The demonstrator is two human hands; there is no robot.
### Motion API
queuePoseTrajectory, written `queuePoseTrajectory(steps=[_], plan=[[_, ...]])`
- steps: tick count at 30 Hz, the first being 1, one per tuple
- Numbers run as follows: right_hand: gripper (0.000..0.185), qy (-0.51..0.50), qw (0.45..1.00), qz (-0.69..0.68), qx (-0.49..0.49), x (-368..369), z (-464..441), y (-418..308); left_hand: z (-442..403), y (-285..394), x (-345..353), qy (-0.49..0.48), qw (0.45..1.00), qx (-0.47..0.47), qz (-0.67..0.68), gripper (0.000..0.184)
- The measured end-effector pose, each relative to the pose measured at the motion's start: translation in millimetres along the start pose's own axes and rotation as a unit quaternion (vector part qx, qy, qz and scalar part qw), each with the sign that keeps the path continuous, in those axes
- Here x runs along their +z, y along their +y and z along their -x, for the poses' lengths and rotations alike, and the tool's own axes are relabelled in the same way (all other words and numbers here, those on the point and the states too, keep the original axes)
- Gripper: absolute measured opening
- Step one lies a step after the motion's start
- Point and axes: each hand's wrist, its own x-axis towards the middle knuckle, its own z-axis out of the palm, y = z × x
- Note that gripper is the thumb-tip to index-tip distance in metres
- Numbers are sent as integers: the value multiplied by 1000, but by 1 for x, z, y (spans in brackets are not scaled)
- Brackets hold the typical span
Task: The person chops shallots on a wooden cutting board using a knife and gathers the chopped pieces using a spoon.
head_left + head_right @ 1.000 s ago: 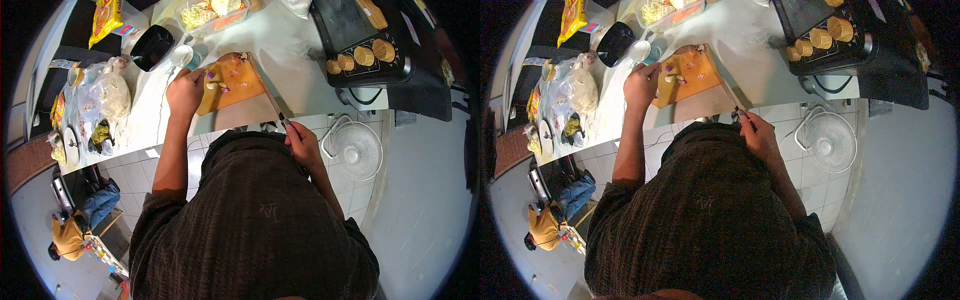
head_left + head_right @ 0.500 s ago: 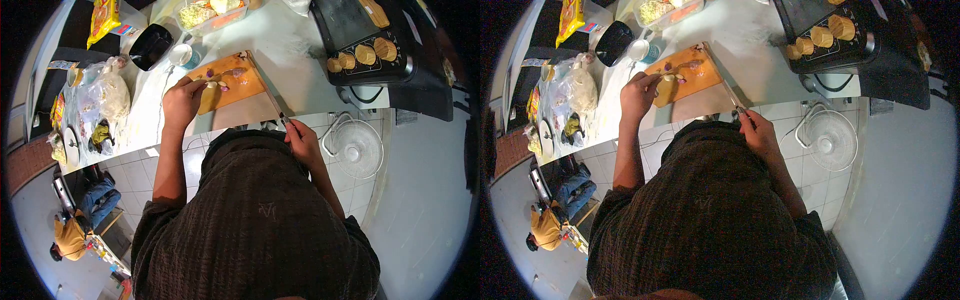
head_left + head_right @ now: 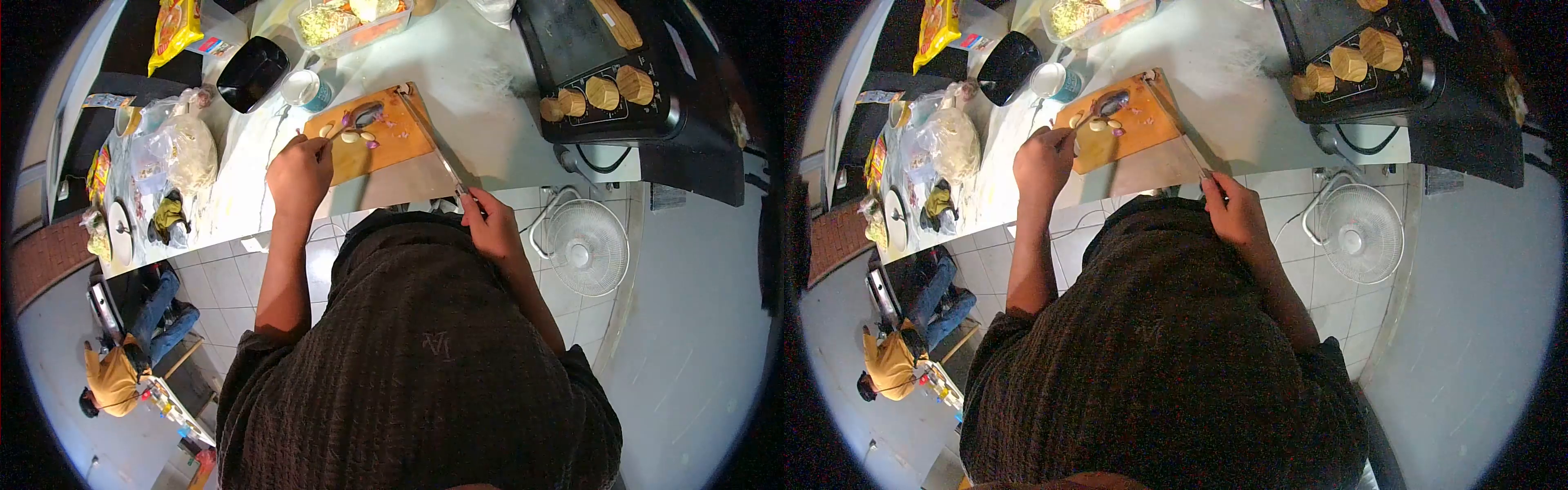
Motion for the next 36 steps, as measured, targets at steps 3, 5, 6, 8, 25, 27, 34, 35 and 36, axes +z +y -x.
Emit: queuePoseTrajectory(steps=[3, 5, 6, 8, 25, 27, 34, 35, 36], plan=[[36, -7, 1000, 3, 5, -1, 1, -4, 6, 10, 1, -31, 999, 13, 24, 18], [36, -3, 1000, 1, -2, 0, 1, -2, 12, 19, 6, -26, 999, 5, 22, 16], [36, 2, 1000, -2, -8, 0, 1, -1, 15, 21, 8, -20, 1000, -2, 20, 14], [36, 5, 1000, -6, -21, 1, 0, 3, 17, 21, 10, -25, 999, -13, 32, 15], [35, -1, 993, 44, -112, -19, -15, 35, 31, 54, -35, -113, 983, -132, -55, 20], [33, 4, 990, 59, -130, -23, -17, 36, 33, 58, -36, -134, 978, -142, -66, 21], [31, -4, 978, 90, -188, -41, -22, 28, 33, 74, -33, -174, 966, -169, -86, 22], [30, -13, 979, 89, -183, -44, -22, 24, 33, 73, -30, -174, 966, -171, -84, 22], [29, -23, 980, 87, -179, -46, -21, 21, 33, 70, -26, -164, 969, -167, -74, 22]])
